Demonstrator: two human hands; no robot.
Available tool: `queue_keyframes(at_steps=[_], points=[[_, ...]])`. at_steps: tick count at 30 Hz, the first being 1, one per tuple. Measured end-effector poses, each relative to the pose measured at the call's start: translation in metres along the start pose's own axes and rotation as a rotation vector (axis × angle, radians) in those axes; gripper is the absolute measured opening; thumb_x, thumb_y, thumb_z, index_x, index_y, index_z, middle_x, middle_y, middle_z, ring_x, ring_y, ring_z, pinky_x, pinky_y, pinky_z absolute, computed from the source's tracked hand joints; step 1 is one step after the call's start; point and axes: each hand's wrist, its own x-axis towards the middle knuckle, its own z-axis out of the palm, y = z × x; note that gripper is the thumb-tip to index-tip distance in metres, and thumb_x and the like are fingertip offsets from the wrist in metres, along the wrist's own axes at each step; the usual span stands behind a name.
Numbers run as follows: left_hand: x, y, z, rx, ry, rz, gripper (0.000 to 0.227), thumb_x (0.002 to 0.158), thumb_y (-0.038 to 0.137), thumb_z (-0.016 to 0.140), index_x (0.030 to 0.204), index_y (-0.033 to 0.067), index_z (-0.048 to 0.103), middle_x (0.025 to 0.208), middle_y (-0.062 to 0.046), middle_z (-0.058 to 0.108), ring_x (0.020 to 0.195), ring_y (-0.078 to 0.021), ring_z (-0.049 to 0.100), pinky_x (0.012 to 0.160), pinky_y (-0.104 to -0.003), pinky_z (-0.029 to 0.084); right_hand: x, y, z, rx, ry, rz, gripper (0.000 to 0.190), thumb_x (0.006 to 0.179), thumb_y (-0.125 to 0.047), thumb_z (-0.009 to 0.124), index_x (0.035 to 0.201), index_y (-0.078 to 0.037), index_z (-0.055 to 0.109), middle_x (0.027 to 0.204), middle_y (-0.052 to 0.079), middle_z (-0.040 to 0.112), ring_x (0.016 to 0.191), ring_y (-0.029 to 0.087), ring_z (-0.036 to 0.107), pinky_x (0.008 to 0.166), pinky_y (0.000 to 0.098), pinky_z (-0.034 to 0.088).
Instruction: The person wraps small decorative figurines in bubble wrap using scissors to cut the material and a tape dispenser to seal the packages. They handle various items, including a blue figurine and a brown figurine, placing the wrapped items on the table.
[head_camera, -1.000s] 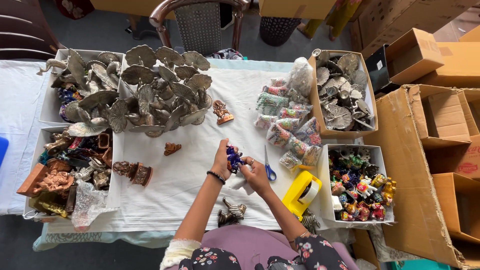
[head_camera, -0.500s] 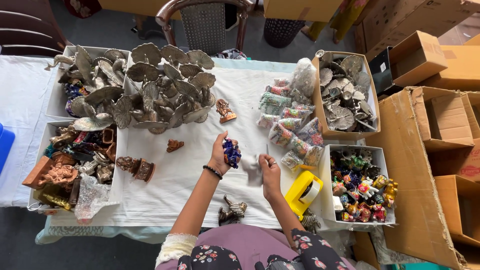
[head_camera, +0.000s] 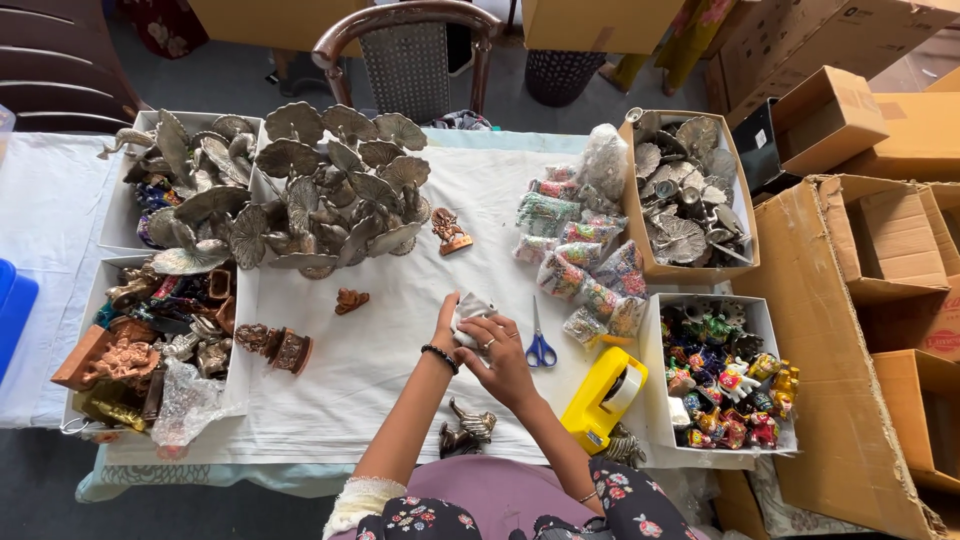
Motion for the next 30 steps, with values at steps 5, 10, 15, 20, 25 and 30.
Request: queue_keyframes(at_steps=[5, 10, 15, 20, 25, 30], points=[[0.027, -0.002, -0.036, 0.081, -0.014, 0.015, 0.072, 0.098, 0.067, 0.037, 0.124, 0.0058, 0.064, 0.117, -0.014, 0.069, 0.104, -0.0308, 0.068, 0.091, -0.046, 0.056, 0.009, 0.008, -0.010, 0.036, -0.166, -0.029, 0.051, 0.081, -0.026, 0.083, 0.129, -0.016, 0.068, 0.135, 0.003, 0.065, 0.127, 0.032, 0.050, 0.112, 0.0422, 0.039], [0.036, -0.001, -0.051, 0.136, 0.018, -0.018, 0.068, 0.101, 0.064, 0.037, 0.123, 0.0043, 0.060, 0.121, -0.017, 0.067, 0.111, -0.0351, 0.065, 0.094, -0.058, 0.055, 0.009, 0.019, -0.011, -0.054, -0.268, 0.038, 0.065, 0.075, -0.028, 0.086, 0.134, -0.015, 0.062, 0.138, 0.006, 0.061, 0.123, 0.035, 0.050, 0.107, 0.0436, 0.041], [0.038, -0.008, -0.069, 0.242, 0.069, -0.032, 0.063, 0.102, 0.063, 0.039, 0.125, 0.0083, 0.061, 0.116, -0.013, 0.069, 0.103, -0.0288, 0.067, 0.087, -0.051, 0.057, -0.009, 0.022, 0.002, -0.094, -0.261, 0.252, 0.064, 0.078, -0.020, 0.082, 0.138, -0.017, 0.060, 0.127, 0.009, 0.067, 0.123, 0.031, 0.059, 0.102, 0.0406, 0.049], [0.000, -0.014, -0.045, 0.463, 0.220, 0.074, 0.058, 0.099, 0.065, 0.048, 0.119, 0.0119, 0.062, 0.106, -0.004, 0.065, 0.092, -0.0163, 0.060, 0.077, -0.038, 0.048, -0.024, 0.040, 0.022, 0.072, -0.192, 0.366, 0.058, 0.085, -0.017, 0.078, 0.140, -0.013, 0.060, 0.114, 0.015, 0.072, 0.103, 0.028, 0.070, 0.089, 0.0360, 0.053], [-0.003, -0.010, -0.056, 0.499, 0.110, 0.264, 0.050, 0.102, 0.052, 0.071, 0.123, 0.0063, 0.063, 0.107, -0.006, 0.060, 0.091, -0.0160, 0.055, 0.084, -0.033, 0.048, -0.038, 0.087, 0.046, 0.525, -0.004, 0.629, 0.041, 0.091, -0.015, 0.074, 0.130, -0.002, 0.067, 0.102, 0.005, 0.080, 0.085, 0.008, 0.067, 0.078, 0.0250, 0.055], [-0.066, -0.004, 0.002, 0.417, -0.109, 0.207, 0.058, 0.091, 0.045, 0.067, 0.135, 0.0072, 0.063, 0.130, -0.005, 0.069, 0.108, -0.0150, 0.067, 0.097, -0.029, 0.052, -0.032, 0.084, 0.037, 0.861, 0.051, 0.856, 0.032, 0.091, -0.017, 0.075, 0.115, 0.002, 0.075, 0.091, 0.002, 0.076, 0.072, 0.005, 0.064, 0.065, 0.0234, 0.053]])
